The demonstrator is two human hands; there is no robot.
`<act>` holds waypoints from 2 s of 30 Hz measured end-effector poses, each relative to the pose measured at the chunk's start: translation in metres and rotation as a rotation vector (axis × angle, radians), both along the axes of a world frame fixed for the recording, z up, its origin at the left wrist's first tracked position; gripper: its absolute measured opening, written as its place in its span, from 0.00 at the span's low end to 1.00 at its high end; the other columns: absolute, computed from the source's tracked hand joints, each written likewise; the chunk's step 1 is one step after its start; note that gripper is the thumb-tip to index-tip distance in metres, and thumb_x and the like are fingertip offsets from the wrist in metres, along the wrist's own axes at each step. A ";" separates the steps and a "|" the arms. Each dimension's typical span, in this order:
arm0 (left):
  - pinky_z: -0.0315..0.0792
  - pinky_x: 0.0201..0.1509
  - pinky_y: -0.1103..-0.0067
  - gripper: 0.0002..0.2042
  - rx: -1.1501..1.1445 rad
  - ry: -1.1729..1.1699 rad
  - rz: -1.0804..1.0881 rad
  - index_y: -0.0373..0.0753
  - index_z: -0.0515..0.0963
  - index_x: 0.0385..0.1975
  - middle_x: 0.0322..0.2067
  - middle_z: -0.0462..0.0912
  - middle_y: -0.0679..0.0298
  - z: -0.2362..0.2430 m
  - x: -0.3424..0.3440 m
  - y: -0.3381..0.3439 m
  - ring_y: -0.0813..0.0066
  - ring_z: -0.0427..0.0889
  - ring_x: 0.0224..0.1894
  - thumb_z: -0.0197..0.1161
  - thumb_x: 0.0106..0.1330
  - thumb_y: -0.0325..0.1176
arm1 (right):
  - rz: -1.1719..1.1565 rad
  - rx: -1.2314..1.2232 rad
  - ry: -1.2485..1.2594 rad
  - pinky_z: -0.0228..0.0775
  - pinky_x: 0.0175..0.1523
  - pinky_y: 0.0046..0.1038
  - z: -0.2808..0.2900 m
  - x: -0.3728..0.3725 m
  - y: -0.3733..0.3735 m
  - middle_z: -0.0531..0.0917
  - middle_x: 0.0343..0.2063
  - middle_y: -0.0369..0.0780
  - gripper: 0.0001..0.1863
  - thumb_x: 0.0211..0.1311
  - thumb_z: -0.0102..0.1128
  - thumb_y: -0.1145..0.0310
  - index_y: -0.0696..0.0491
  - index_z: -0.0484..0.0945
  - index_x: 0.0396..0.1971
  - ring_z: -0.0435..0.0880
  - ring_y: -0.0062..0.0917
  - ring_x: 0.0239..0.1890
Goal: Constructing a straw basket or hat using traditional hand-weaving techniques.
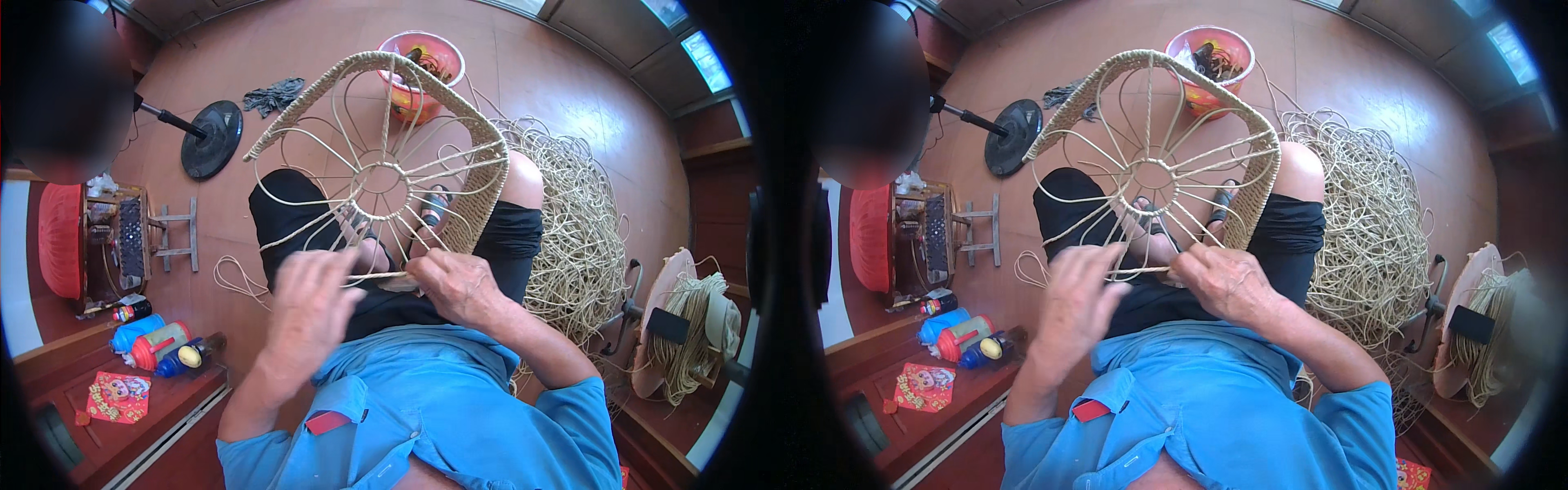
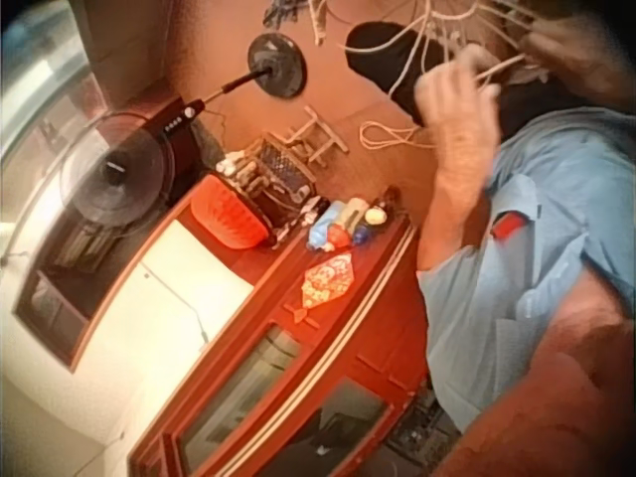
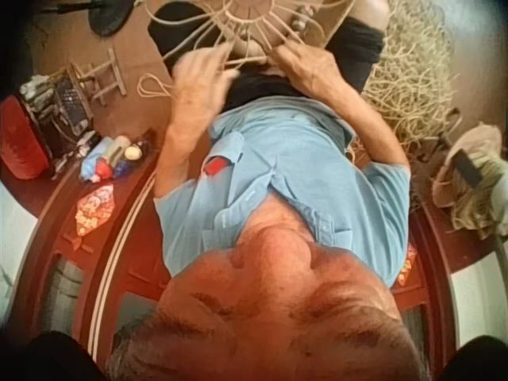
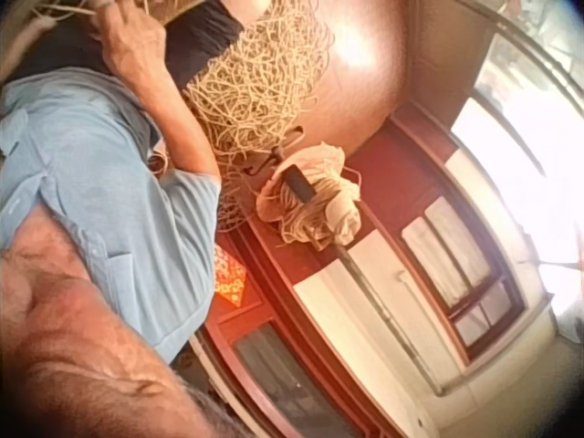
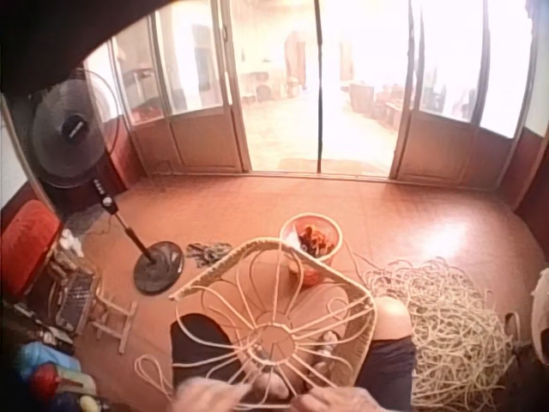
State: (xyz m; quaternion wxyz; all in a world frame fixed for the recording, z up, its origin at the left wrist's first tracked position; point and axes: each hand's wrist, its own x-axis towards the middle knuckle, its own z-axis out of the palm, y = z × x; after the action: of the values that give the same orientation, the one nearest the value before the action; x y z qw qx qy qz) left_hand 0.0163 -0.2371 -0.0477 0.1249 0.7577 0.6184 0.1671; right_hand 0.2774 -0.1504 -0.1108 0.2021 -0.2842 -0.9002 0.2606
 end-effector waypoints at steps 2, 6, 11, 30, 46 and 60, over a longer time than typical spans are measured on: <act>0.79 0.61 0.59 0.29 -0.067 -0.277 -0.061 0.35 0.72 0.74 0.52 0.84 0.45 -0.010 0.025 0.006 0.46 0.85 0.55 0.65 0.71 0.23 | 0.063 0.014 0.033 0.80 0.38 0.42 0.001 -0.013 -0.002 0.80 0.33 0.40 0.10 0.74 0.68 0.65 0.51 0.79 0.46 0.87 0.38 0.34; 0.82 0.59 0.57 0.28 -0.023 -0.440 0.002 0.37 0.73 0.74 0.49 0.86 0.46 -0.022 0.036 0.011 0.44 0.88 0.52 0.57 0.73 0.17 | 0.023 0.059 0.049 0.79 0.38 0.42 0.002 -0.019 0.011 0.81 0.32 0.40 0.10 0.72 0.69 0.64 0.51 0.79 0.45 0.87 0.39 0.33; 0.75 0.38 0.74 0.13 -0.001 -0.502 0.395 0.39 0.81 0.62 0.30 0.78 0.63 -0.019 -0.017 0.007 0.72 0.80 0.31 0.55 0.85 0.28 | -0.136 0.130 0.123 0.81 0.41 0.40 0.003 -0.024 0.045 0.82 0.34 0.39 0.11 0.64 0.70 0.71 0.48 0.83 0.45 0.88 0.36 0.37; 0.66 0.34 0.84 0.14 -0.174 -1.099 0.488 0.36 0.84 0.54 0.28 0.75 0.72 -0.012 -0.029 0.028 0.87 0.72 0.30 0.55 0.90 0.40 | -0.002 0.560 0.028 0.73 0.48 0.33 -0.012 -0.073 0.094 0.84 0.43 0.32 0.14 0.63 0.66 0.67 0.42 0.85 0.49 0.84 0.26 0.43; 0.82 0.44 0.64 0.06 0.326 -0.329 0.229 0.40 0.85 0.49 0.38 0.84 0.60 -0.035 -0.014 0.106 0.57 0.88 0.40 0.67 0.76 0.28 | 0.017 0.443 0.266 0.75 0.50 0.35 -0.020 -0.049 0.096 0.87 0.45 0.35 0.12 0.62 0.69 0.70 0.47 0.84 0.46 0.88 0.29 0.43; 0.81 0.43 0.66 0.08 0.422 -0.279 0.194 0.43 0.87 0.47 0.37 0.83 0.62 -0.054 -0.001 0.116 0.60 0.88 0.38 0.74 0.70 0.28 | -0.002 0.449 0.291 0.74 0.48 0.34 -0.023 -0.051 0.097 0.88 0.43 0.34 0.13 0.58 0.71 0.74 0.47 0.84 0.43 0.88 0.27 0.42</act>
State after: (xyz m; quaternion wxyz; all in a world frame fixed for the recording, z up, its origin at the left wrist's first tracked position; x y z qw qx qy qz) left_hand 0.0149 -0.1211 -0.1019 0.0318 0.6737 0.6164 0.4064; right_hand 0.2264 -0.0536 -0.1334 0.3877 -0.1929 -0.8967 0.0923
